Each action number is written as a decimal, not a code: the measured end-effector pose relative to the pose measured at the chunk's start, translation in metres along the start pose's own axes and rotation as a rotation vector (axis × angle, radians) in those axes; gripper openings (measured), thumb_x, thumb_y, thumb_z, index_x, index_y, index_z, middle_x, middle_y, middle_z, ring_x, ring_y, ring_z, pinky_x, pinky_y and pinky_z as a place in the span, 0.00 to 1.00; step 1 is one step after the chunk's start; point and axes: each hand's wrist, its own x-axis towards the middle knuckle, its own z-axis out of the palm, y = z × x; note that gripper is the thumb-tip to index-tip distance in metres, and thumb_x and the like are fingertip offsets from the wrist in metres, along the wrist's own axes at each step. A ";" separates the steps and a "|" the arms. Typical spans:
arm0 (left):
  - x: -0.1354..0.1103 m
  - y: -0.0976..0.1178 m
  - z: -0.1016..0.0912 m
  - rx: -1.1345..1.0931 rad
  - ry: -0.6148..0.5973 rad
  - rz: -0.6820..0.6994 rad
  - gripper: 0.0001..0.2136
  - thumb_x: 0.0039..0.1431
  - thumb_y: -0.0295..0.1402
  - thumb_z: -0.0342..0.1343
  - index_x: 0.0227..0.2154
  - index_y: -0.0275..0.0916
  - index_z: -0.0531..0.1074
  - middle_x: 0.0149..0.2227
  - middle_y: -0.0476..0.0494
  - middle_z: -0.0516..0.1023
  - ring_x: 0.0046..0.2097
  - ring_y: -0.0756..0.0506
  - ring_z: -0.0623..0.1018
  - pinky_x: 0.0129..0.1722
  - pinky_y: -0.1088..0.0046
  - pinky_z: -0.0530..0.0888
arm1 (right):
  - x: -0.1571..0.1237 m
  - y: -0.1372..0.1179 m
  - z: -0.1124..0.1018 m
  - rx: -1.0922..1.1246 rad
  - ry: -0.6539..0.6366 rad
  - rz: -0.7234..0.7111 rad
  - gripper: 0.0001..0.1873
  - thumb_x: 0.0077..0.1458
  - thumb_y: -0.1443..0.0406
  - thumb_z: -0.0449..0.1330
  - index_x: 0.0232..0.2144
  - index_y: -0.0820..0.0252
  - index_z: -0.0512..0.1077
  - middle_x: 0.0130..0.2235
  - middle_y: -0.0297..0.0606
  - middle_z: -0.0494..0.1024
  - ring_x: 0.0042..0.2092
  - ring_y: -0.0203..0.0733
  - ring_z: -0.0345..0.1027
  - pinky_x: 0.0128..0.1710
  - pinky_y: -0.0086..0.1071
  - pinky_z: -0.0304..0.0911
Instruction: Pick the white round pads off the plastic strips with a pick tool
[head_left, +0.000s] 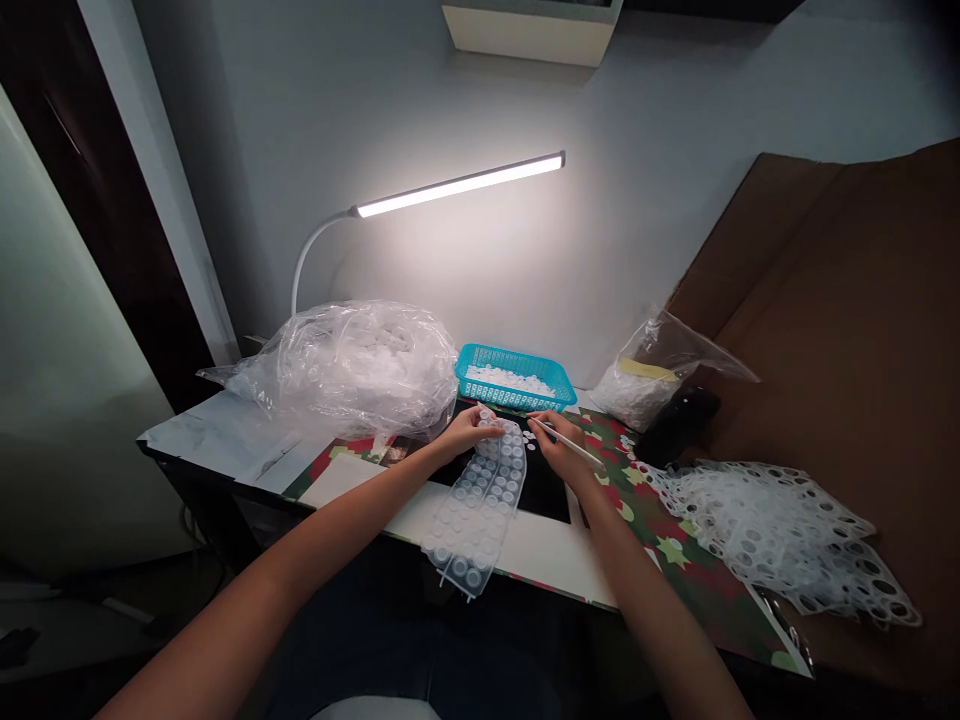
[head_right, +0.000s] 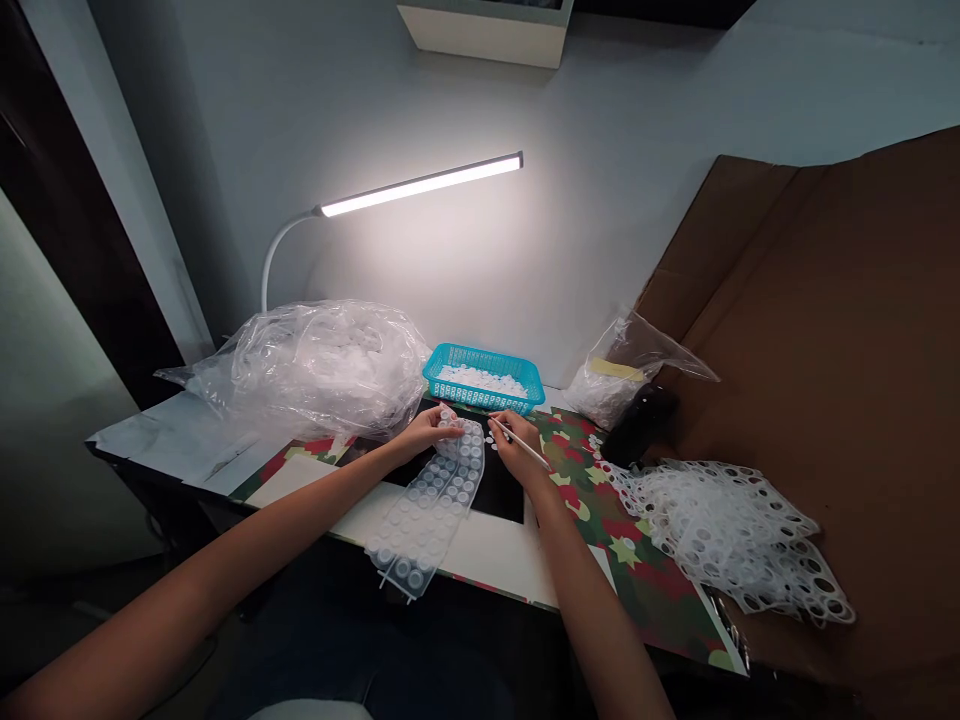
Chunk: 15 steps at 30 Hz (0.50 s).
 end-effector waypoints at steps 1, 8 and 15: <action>0.000 0.000 0.000 0.001 -0.001 0.000 0.19 0.35 0.38 0.68 0.28 0.35 0.66 0.24 0.54 0.69 0.25 0.54 0.68 0.27 0.79 0.63 | 0.000 -0.003 0.000 0.030 -0.020 -0.026 0.10 0.56 0.61 0.53 0.25 0.57 0.68 0.37 0.39 0.79 0.38 0.43 0.73 0.38 0.35 0.66; -0.005 0.005 -0.001 0.038 0.034 -0.001 0.19 0.38 0.39 0.67 0.30 0.35 0.68 0.23 0.54 0.69 0.24 0.55 0.67 0.24 0.79 0.61 | -0.003 -0.011 0.004 0.123 -0.200 -0.221 0.07 0.57 0.64 0.54 0.28 0.55 0.70 0.39 0.39 0.78 0.42 0.42 0.72 0.42 0.37 0.67; -0.003 0.004 -0.002 0.077 0.060 -0.025 0.19 0.37 0.39 0.67 0.31 0.35 0.70 0.16 0.60 0.59 0.19 0.56 0.61 0.21 0.80 0.57 | -0.005 -0.006 0.009 0.090 -0.217 -0.249 0.07 0.58 0.64 0.54 0.30 0.55 0.71 0.40 0.39 0.78 0.42 0.42 0.72 0.43 0.37 0.67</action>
